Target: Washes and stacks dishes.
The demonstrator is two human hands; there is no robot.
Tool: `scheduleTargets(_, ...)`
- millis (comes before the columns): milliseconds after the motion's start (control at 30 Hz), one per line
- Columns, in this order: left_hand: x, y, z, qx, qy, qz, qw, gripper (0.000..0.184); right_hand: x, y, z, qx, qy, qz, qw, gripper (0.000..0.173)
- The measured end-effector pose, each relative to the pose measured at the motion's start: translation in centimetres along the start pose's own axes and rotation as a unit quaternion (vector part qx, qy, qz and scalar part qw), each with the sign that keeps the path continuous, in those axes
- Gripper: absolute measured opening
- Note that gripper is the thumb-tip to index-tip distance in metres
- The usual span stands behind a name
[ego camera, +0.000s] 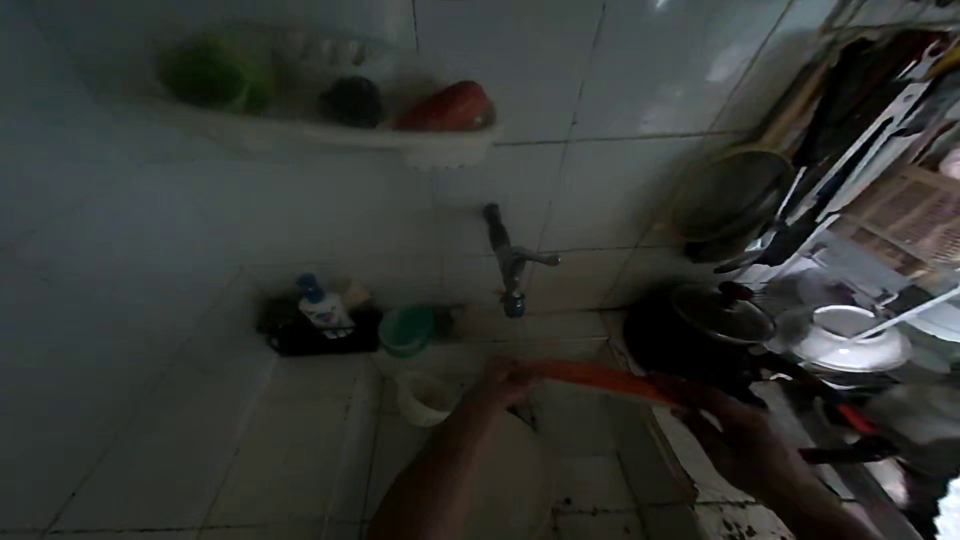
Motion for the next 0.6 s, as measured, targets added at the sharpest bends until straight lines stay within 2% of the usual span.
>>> scheduleTargets(33,1.4,-0.6,-0.3,-0.001,0.023,-0.012,1.0,0.024,-0.9,-1.4,-0.7,-0.027,0.028,0.027,0.999,0.038)
scheduleTargets(100,3.1,-0.8,-0.2,0.041,-0.079,-0.038,0.995,0.021,-3.4,-3.2,-0.9,-0.085,0.062,0.08,0.991,0.035)
scheduleTargets(167,3.7,-1.8,-1.1,0.059,-0.129,-0.06,0.988,0.025,-6.5,-3.4,0.7,-0.114,0.087,0.101,0.984,0.03)
scheduleTargets(300,3.3,-4.8,-2.9,0.042,-0.08,-0.096,0.991,0.039,-12.6,0.7,7.0,-0.079,0.235,0.08,0.965,0.043)
scheduleTargets(367,2.9,-5.9,-3.4,0.017,-0.088,-0.077,0.993,0.045,-15.5,4.0,8.4,-0.08,0.283,0.1,0.95,0.052)
scheduleTargets(433,3.0,-7.2,-3.8,-0.021,-0.098,-0.054,0.993,0.047,-18.0,6.6,6.0,-0.118,0.213,0.112,0.963,0.056)
scheduleTargets(467,3.1,-7.8,-4.0,-0.04,-0.1,-0.046,0.993,0.049,-18.8,7.3,4.0,-0.164,0.153,0.123,0.967,0.058)
scheduleTargets(533,3.4,-8.9,-4.0,-0.061,-0.106,-0.042,0.992,0.051,-19.4,7.5,0.8,-0.287,0.069,0.147,0.944,0.066)
scheduleTargets(567,3.6,-9.2,-3.9,-0.065,-0.117,-0.048,0.99,0.052,-19.4,7.6,1.0,-0.326,0.048,0.162,0.93,0.07)
scheduleTargets(600,3.9,-9.4,-3.7,-0.065,-0.127,-0.059,0.988,0.052,-19.4,8.0,2.3,-0.322,0.043,0.157,0.933,0.07)
Point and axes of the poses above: each hand's wrist, its own y-axis towards the middle knuckle, its own x-axis out of the back of the hand, z = x × y, the point moved 8 cm from there along y, towards the middle knuckle, and after that the axes turned 5 degrees about x, right-handed, at the moved point
